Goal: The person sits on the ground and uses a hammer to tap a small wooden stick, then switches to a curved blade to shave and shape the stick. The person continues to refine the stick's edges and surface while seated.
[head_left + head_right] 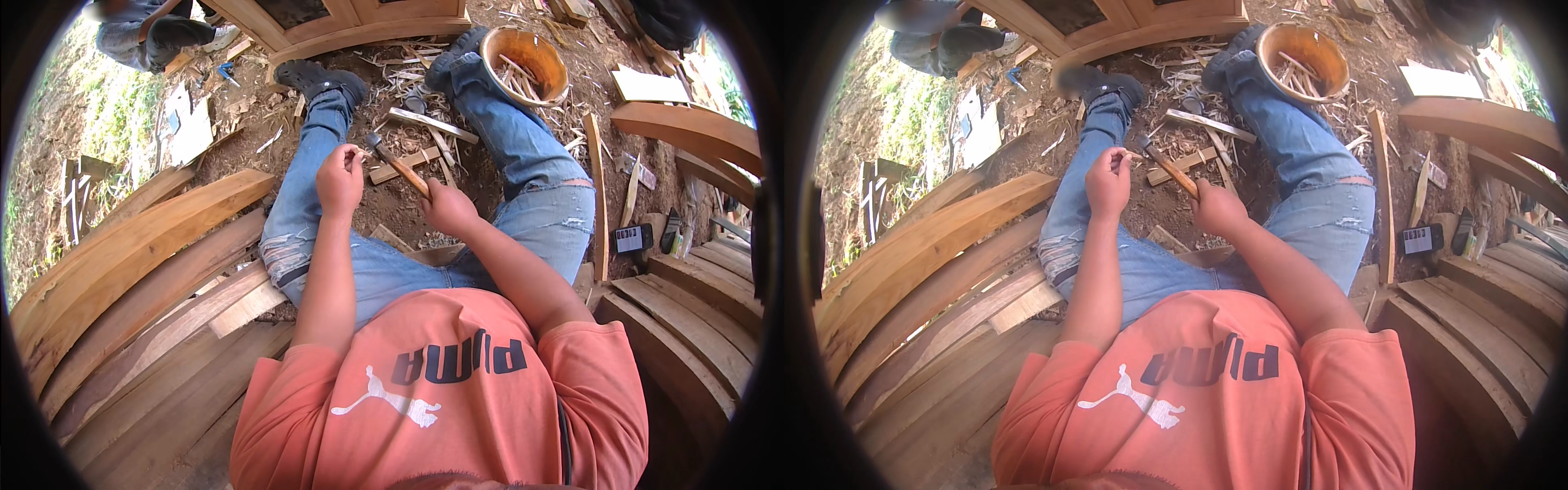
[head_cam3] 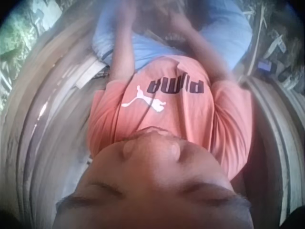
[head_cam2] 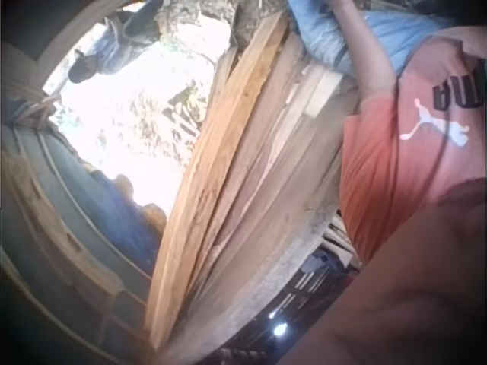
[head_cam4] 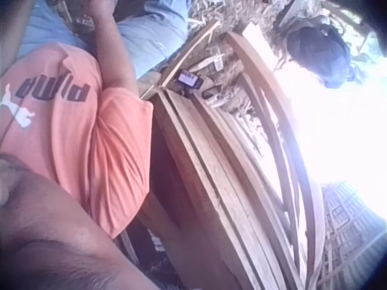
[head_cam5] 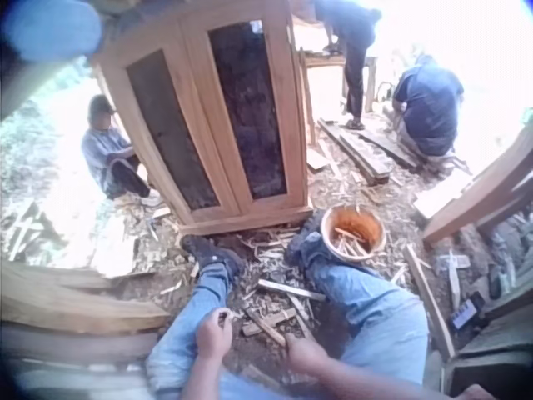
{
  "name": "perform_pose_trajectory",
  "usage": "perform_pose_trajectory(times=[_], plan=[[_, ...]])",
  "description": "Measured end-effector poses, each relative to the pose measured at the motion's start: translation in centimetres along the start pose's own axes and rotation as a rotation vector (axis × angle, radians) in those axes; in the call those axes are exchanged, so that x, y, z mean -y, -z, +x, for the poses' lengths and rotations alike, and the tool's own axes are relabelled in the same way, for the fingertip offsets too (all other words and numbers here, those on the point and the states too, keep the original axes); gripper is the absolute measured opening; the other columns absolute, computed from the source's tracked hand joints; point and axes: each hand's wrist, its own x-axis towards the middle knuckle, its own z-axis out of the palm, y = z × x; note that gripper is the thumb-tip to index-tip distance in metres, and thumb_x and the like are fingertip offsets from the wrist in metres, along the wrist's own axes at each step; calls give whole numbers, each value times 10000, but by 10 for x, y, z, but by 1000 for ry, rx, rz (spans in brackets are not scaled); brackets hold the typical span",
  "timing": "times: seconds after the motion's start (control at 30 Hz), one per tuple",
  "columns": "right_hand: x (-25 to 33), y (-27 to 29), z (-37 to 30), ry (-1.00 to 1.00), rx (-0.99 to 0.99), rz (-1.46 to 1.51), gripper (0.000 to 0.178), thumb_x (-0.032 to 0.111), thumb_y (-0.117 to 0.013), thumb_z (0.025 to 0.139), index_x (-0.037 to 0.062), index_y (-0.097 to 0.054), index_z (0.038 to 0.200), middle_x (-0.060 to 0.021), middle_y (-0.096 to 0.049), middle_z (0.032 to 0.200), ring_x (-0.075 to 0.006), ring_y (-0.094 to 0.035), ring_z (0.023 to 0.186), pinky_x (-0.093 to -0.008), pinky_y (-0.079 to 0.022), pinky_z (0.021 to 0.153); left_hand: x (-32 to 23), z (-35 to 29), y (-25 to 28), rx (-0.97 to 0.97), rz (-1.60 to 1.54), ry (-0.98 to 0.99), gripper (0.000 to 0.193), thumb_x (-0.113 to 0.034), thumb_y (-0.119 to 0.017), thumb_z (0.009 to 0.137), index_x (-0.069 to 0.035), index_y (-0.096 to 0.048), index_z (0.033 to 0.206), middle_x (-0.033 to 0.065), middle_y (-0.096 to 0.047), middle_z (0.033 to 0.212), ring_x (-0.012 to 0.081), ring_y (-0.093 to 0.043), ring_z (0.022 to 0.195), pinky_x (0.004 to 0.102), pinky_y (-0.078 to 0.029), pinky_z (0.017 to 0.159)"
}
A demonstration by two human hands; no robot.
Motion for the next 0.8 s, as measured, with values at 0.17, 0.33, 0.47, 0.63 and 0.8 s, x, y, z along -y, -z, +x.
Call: perform_pose_trajectory(times=[0.17, 0.33, 0.47, 0.63, 0.8], plan=[[-12, -19, 10, -18, 14, -25, 284, 299, -667, 1026, 41, -589, 1117, -272, -742, 963, -500, -716, 944, -615, -550, 833, 26, -5, -13, 142, 165, 77, 133, -133, -771, 974, -62, -739, 1081, 140, -798, 974, 296, -791, 879, 437, -601, 757], [-13, -21, 13, -29, 34, -53, 305, 310, -669, 1030, 36, -589, 1137, -274, -745, 976, -493, -720, 955, -615, -551, 837, 34, -6, -16, 202, 167, 125, 235, -176, -781, 970, -77, -725, 1176, 125, -805, 997, 288, -791, 915, 444, -606, 784], [-9, -17, 10, 5, -14, -12, 307, 301, -670, 1032, 27, -583, 1139, -284, -740, 970, -508, -710, 945, -619, -545, 833, 19, -5, -14, 98, 31, 193, 431, -176, -773, 982, -54, -623, 1367, 129, -786, 1124, 261, -777, 944, 415, -611, 801], [23, 8, -4, 81, -131, 89, 299, 284, -673, 1038, 22, -567, 1135, -294, -724, 932, -526, -697, 916, -624, -533, 812, 24, 1, 1, -78, -109, 246, 525, -139, -735, 1001, 11, -509, 1451, 164, -724, 1248, 242, -748, 962, 382, -605, 822], [-16, -27, 10, -48, -16, -17, 297, 307, -639, 1055, 30, -567, 1132, -275, -737, 960, -505, -716, 920, -619, -548, 820, 38, 0, -6, 10, -77, 231, 511, -118, -737, 959, -6, -568, 1428, 185, -712, 1268, 246, -739, 937, 401, -606, 833]])
